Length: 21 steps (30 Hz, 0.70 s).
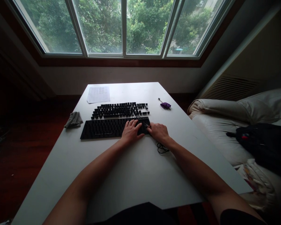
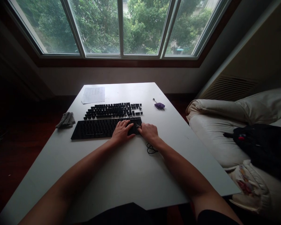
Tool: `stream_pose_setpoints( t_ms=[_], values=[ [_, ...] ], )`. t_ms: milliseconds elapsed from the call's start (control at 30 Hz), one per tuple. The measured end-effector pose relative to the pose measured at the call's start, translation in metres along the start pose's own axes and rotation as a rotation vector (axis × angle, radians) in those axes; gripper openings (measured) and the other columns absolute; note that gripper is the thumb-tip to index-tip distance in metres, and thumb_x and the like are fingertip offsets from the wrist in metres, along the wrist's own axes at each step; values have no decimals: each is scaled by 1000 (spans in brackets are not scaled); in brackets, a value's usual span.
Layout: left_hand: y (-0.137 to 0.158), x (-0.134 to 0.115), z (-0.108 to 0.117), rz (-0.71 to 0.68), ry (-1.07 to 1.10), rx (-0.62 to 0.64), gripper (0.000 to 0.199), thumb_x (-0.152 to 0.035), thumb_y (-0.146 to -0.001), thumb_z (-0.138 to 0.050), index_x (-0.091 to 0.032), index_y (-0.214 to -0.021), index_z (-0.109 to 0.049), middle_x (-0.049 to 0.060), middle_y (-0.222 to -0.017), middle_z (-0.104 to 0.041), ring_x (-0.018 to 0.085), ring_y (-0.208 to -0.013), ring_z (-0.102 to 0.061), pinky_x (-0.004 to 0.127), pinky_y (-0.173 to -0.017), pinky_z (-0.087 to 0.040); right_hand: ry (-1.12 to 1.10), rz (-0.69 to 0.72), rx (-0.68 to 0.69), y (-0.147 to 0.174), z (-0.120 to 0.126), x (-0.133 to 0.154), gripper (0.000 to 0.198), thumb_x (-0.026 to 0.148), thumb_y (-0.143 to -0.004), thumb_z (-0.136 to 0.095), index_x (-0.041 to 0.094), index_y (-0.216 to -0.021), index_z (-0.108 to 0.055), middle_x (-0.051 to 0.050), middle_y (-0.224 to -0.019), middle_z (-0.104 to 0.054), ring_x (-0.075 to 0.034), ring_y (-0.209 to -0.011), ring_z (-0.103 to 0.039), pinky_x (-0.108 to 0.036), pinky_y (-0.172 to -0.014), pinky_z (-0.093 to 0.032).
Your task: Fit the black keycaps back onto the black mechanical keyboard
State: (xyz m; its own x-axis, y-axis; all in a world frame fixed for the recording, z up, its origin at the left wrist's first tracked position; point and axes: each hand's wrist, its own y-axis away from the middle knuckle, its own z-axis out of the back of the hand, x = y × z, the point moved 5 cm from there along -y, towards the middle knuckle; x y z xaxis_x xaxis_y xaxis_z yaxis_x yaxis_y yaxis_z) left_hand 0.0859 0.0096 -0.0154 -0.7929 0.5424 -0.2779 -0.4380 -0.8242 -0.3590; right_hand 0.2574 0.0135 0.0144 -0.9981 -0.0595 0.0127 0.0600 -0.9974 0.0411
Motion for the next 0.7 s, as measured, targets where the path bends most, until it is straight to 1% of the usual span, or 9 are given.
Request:
stream_pose_setpoints(
  t_ms=[167,267,333,400,467,533,600,700],
  values=[
    [0,-1,0,-11,0,5,63,-55,-83,-69,-29,-138,-53,10,-149,-46,34,-140,-34,56,-120,-21,-28,-23,-109,4,13,-2,44,50,-101,-37,18,-111,-65,-15,-101,-74,-27,-92,-68,-33,-76,-43],
    [1,-2,1,-13,-25,6,64,-56,-84,-67,-28,-139,-53,10,-150,-45,34,-141,-33,55,-120,-21,-29,-61,-59,-1,10,-12,45,54,-100,-38,19,-111,-65,-14,-100,-73,-27,-93,-67,-33,-77,-43],
    [2,-3,2,-11,-40,12,64,-56,-85,-64,-27,-141,-51,11,-151,-44,33,-142,-33,55,-121,-21,-34,-100,-24,-8,6,-25,47,57,-99,-37,20,-109,-65,-13,-97,-73,-27,-91,-68,-33,-76,-44],
    [3,-4,2,-8,-44,19,64,-57,-86,-62,-27,-142,-50,10,-152,-43,33,-143,-32,54,-121,-20,-51,-138,-36,-20,3,-41,50,58,-99,-34,21,-107,-66,-13,-96,-73,-27,-90,-68,-34,-74,-45],
    [3,-5,2,-4,-44,21,64,-57,-87,-62,-26,-142,-50,10,-153,-43,33,-143,-31,54,-121,-19,-76,-165,-43,-36,2,-58,50,59,-99,-35,21,-108,-66,-13,-99,-72,-28,-91,-67,-34,-74,-45],
    [3,-6,3,0,-42,18,64,-56,-87,-62,-26,-142,-50,10,-153,-43,33,-144,-31,55,-122,-19,-97,-181,-9,-54,-1,-71,48,58,-98,-38,21,-107,-66,-13,-101,-72,-28,-93,-67,-34,-74,-46],
    [3,-6,3,5,-39,17,64,-56,-87,-62,-26,-142,-50,10,-153,-42,33,-144,-30,55,-122,-19,-113,-185,17,-74,-4,-78,46,57,-97,-40,21,-106,-67,-13,-104,-72,-29,-96,-66,-35,-75,-46],
    [2,-5,4,8,-34,21,64,-56,-87,-62,-27,-142,-50,10,-154,-42,33,-144,-30,55,-122,-19,-150,-184,55,-102,-12,-80,44,58,-96,-43,21,-106,-66,-13,-106,-72,-28,-97,-65,-35,-75,-46]
  ],
)
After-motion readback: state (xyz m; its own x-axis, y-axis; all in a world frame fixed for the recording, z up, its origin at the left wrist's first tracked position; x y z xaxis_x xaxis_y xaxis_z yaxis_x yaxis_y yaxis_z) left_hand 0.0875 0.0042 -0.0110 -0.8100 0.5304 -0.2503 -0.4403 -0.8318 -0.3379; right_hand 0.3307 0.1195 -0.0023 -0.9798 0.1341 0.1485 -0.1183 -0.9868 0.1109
